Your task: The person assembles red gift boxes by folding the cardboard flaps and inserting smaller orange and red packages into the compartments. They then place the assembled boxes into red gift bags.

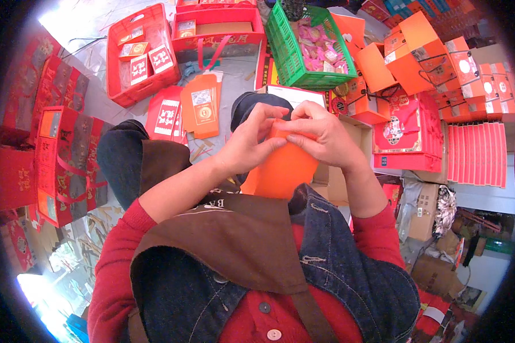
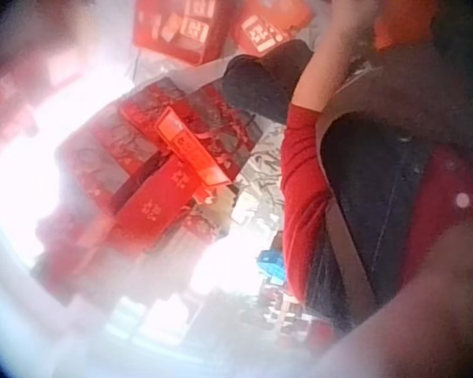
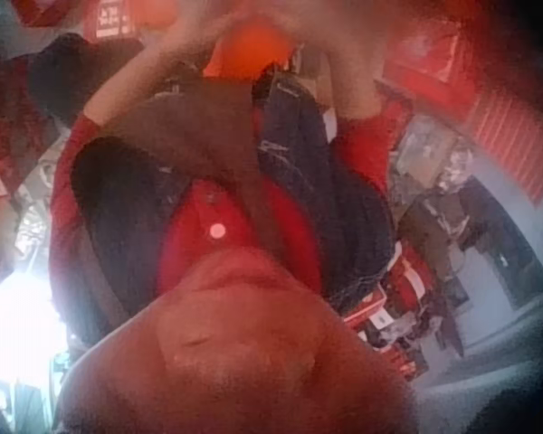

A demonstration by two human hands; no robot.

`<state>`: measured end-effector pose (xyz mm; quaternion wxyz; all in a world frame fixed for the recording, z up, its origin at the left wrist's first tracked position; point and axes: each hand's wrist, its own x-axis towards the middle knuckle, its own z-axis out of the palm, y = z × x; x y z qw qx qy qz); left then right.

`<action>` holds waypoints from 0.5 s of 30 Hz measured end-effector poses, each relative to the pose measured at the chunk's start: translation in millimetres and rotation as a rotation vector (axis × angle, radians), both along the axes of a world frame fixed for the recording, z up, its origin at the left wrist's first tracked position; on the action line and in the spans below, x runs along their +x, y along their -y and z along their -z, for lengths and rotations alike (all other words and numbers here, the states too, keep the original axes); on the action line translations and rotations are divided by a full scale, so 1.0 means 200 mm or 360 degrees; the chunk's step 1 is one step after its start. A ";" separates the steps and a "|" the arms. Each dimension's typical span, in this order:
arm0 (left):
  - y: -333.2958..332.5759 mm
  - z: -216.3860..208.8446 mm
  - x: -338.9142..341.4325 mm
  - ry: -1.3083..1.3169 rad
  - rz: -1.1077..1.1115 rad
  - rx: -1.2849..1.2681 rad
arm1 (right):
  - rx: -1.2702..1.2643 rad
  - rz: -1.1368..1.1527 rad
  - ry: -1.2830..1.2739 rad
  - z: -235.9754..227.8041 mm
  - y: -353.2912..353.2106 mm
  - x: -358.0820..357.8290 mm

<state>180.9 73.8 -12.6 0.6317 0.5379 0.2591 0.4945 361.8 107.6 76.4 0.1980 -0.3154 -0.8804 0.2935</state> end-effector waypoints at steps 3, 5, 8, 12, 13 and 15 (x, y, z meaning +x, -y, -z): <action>0.00 0.01 0.00 -0.0068 -0.0082 0.0087 | 0.0022 -0.0005 -0.0047 0.01 0.02 0.02; 0.00 0.01 -0.02 -0.0083 -0.0085 0.0079 | -0.0015 0.0067 -0.0165 0.04 0.01 0.08; 0.00 -0.02 -0.04 -0.0027 -0.0039 -0.0010 | -0.0204 0.0340 -0.0379 0.10 0.05 0.15; 0.00 0.02 -0.05 -0.0037 -0.0038 0.0026 | -0.0355 0.0530 -0.0665 0.23 0.14 0.13; 0.00 0.02 -0.05 -0.0064 -0.0043 0.0048 | -0.0342 0.0552 -0.0752 0.24 0.16 0.11; 0.00 0.03 -0.04 0.0002 -0.0049 0.0017 | -0.0485 0.0718 -0.0918 0.25 0.21 0.09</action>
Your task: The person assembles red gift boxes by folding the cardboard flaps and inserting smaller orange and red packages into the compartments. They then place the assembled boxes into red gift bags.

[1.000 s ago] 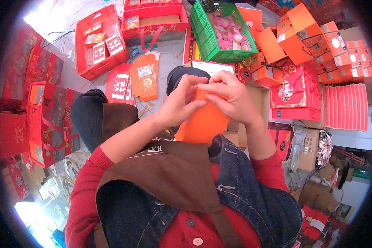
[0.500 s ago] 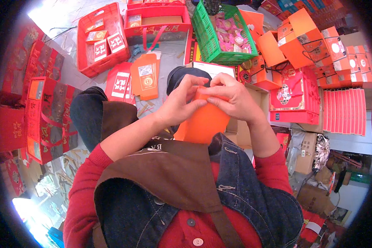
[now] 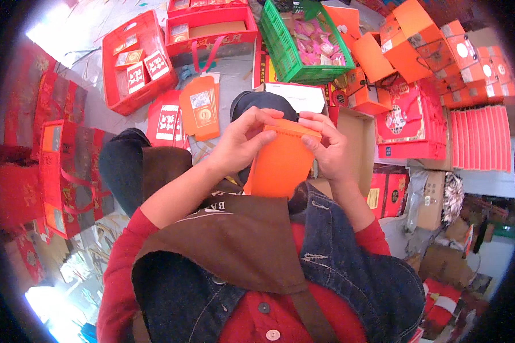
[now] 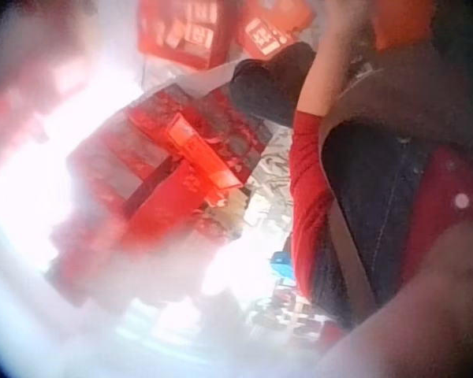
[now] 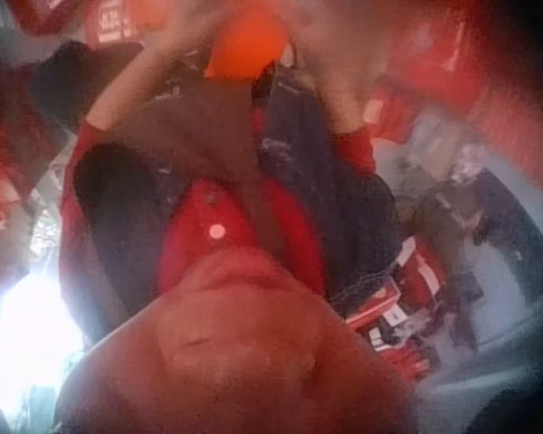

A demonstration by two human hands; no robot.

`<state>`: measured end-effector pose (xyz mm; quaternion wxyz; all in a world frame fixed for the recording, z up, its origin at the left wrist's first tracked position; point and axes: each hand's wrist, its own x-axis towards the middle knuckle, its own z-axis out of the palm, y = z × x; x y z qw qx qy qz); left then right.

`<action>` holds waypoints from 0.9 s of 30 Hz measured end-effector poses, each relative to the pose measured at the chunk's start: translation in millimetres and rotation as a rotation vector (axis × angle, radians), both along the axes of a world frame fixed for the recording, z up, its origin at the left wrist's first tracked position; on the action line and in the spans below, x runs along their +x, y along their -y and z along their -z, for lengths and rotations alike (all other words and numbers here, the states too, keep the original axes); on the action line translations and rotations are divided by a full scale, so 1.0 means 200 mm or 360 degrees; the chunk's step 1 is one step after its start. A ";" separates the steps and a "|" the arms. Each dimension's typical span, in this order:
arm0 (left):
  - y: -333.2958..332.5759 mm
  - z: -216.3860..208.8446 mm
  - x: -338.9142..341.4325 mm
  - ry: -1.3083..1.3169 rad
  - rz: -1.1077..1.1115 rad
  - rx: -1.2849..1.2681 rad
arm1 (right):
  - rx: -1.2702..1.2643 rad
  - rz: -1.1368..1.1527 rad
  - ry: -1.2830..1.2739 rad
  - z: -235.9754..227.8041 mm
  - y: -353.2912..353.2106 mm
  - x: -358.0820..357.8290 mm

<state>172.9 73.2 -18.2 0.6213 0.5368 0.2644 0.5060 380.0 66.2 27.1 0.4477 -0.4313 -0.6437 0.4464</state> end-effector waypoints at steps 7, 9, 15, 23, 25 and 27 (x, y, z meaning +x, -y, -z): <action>-0.03 -0.05 -0.01 -0.0046 -0.0032 -0.0026 | 0.0122 0.0218 -0.0101 0.05 0.03 -0.10; -0.02 -0.12 0.00 -0.0515 -0.0307 0.0192 | 0.0383 0.0276 -0.0049 0.09 -0.02 -0.16; -0.01 -0.11 0.02 -0.0655 -0.0737 0.0051 | -0.0040 0.0496 0.0045 0.22 0.10 -0.28; -0.09 -0.05 -0.01 -0.0832 -0.0933 0.0039 | -0.0116 0.0283 -0.0262 0.31 0.08 -0.18; -0.17 -0.04 -0.15 -0.0844 -0.1019 -0.0122 | -0.0478 0.0240 -0.0959 0.46 0.03 -0.01; -0.24 -0.03 -0.24 -0.0829 -0.1159 -0.0310 | -0.0541 0.0961 -0.0296 0.74 -0.04 0.23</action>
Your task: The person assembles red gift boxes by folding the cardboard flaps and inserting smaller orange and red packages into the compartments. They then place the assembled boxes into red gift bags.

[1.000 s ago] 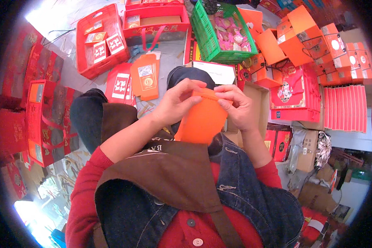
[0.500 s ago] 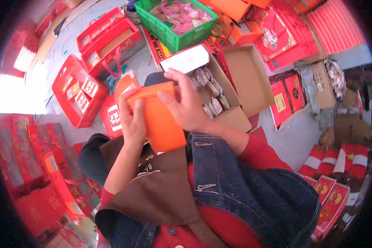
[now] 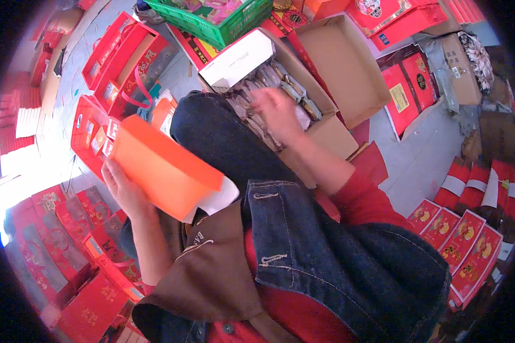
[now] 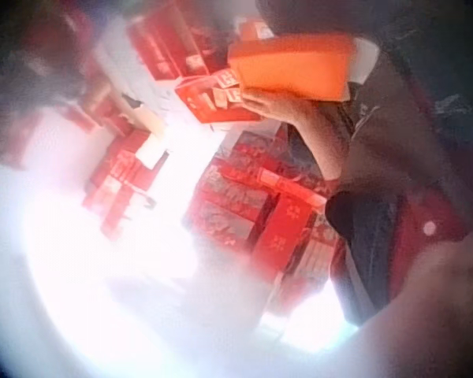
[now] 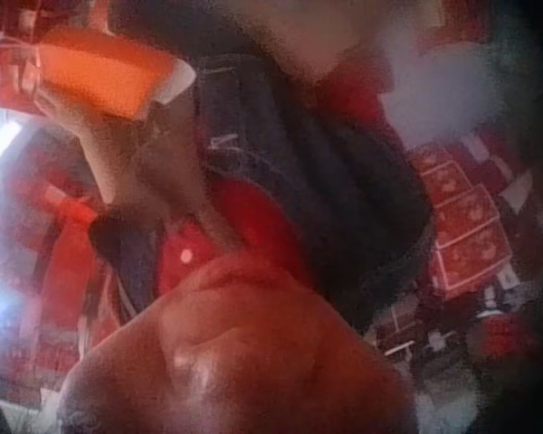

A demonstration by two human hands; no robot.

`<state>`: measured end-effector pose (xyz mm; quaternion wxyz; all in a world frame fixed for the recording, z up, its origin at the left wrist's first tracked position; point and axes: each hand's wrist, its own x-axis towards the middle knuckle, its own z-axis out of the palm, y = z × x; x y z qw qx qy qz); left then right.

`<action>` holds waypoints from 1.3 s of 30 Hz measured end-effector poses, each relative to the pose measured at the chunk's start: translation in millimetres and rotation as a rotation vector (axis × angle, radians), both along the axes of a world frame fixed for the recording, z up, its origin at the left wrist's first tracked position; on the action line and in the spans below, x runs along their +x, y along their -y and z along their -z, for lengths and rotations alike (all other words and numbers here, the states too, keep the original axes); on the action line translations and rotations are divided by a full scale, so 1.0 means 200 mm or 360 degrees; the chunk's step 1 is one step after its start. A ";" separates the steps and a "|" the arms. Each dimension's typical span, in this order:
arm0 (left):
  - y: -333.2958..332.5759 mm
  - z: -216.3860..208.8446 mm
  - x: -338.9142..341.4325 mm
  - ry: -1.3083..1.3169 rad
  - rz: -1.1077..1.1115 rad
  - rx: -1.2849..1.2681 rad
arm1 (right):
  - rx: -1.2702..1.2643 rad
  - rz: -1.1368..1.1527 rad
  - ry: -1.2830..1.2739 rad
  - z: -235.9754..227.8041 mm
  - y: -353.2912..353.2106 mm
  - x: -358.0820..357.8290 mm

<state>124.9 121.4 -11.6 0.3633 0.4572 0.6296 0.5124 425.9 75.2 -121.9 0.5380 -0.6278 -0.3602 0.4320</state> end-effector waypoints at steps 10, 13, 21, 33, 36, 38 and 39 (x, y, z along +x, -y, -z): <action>0.13 0.28 -0.37 0.0562 -0.0307 -0.0513 | -0.1421 -0.0647 0.1361 1.12 0.19 0.58; 0.15 0.34 -0.50 0.0493 -0.0396 -0.0621 | -0.1514 -0.0640 0.1400 1.23 0.17 0.56; 0.09 0.29 -0.54 0.0863 -0.0445 -0.0674 | -0.1239 -0.0315 0.1126 1.01 0.15 0.65; 0.02 0.14 -0.15 0.1282 -0.0349 -0.0264 | 0.0524 -0.0702 0.0386 -0.61 0.13 0.15; 0.10 0.15 -0.17 0.1204 -0.0306 -0.0332 | 0.1152 -0.0946 0.1237 -0.87 0.09 -0.08; 0.14 0.16 -0.19 0.1259 -0.0290 -0.0318 | 0.1361 -0.1077 0.1573 -0.93 0.07 -0.15; 0.16 0.15 -0.19 0.1288 -0.0319 -0.0317 | 0.1404 -0.1132 0.1726 -0.92 0.06 -0.18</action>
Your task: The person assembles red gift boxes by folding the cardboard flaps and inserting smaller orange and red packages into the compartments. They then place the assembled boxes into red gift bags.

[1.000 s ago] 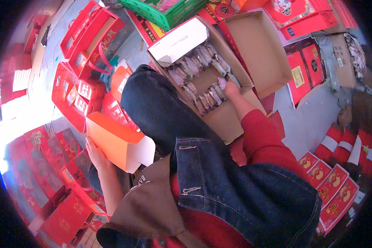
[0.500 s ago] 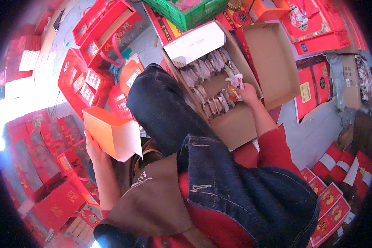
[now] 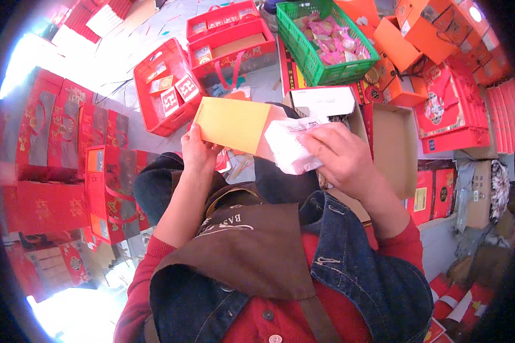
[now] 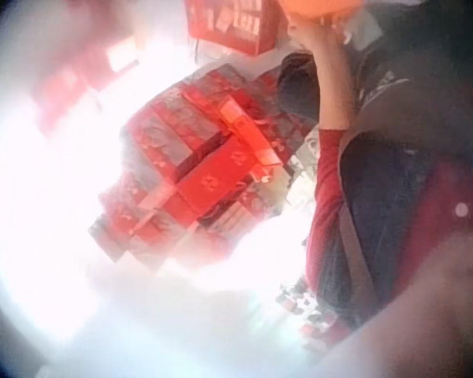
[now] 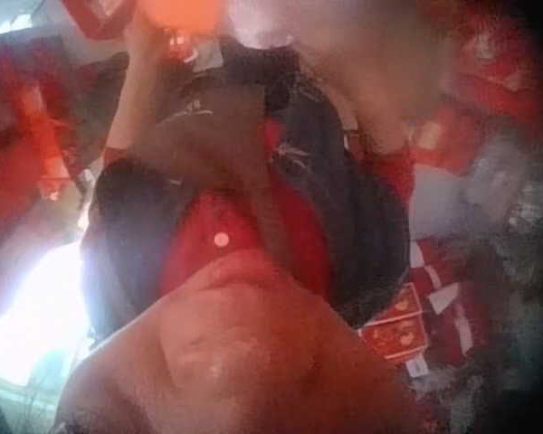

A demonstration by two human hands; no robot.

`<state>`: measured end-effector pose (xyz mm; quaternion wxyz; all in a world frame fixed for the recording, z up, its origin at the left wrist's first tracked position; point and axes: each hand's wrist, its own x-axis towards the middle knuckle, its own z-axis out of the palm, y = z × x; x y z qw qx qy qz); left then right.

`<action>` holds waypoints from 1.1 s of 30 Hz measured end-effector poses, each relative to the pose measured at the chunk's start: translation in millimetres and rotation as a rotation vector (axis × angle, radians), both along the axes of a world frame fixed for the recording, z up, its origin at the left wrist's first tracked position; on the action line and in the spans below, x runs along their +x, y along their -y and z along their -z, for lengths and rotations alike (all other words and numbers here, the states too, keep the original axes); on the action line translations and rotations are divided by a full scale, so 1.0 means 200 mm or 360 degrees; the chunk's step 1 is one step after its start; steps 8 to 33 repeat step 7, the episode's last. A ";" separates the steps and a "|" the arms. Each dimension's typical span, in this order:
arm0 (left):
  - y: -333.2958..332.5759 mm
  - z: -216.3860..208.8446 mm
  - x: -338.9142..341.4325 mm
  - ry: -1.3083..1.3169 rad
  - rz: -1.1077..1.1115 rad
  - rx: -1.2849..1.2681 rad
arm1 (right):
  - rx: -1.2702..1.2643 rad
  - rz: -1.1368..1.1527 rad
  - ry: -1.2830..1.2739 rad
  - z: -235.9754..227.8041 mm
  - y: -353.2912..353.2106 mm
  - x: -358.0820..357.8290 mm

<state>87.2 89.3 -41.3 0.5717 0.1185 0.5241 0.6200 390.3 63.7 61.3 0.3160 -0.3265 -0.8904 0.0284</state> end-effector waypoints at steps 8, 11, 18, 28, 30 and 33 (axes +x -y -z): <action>0.14 -0.04 0.06 -0.0118 -0.0121 -0.0190 | 0.0215 0.0116 0.0354 0.14 0.03 -0.11; 0.14 -0.04 0.06 -0.0118 -0.0121 -0.0190 | 0.0215 0.0116 0.0354 0.14 0.03 -0.11; 0.14 -0.04 0.06 -0.0118 -0.0121 -0.0190 | 0.0215 0.0116 0.0354 0.14 0.03 -0.11; 0.14 -0.04 0.06 -0.0118 -0.0121 -0.0190 | 0.0215 0.0116 0.0354 0.14 0.03 -0.11; 0.14 -0.04 0.06 -0.0118 -0.0121 -0.0190 | 0.0215 0.0116 0.0354 0.14 0.03 -0.11; 0.14 -0.04 0.06 -0.0118 -0.0121 -0.0190 | 0.0215 0.0116 0.0354 0.14 0.03 -0.11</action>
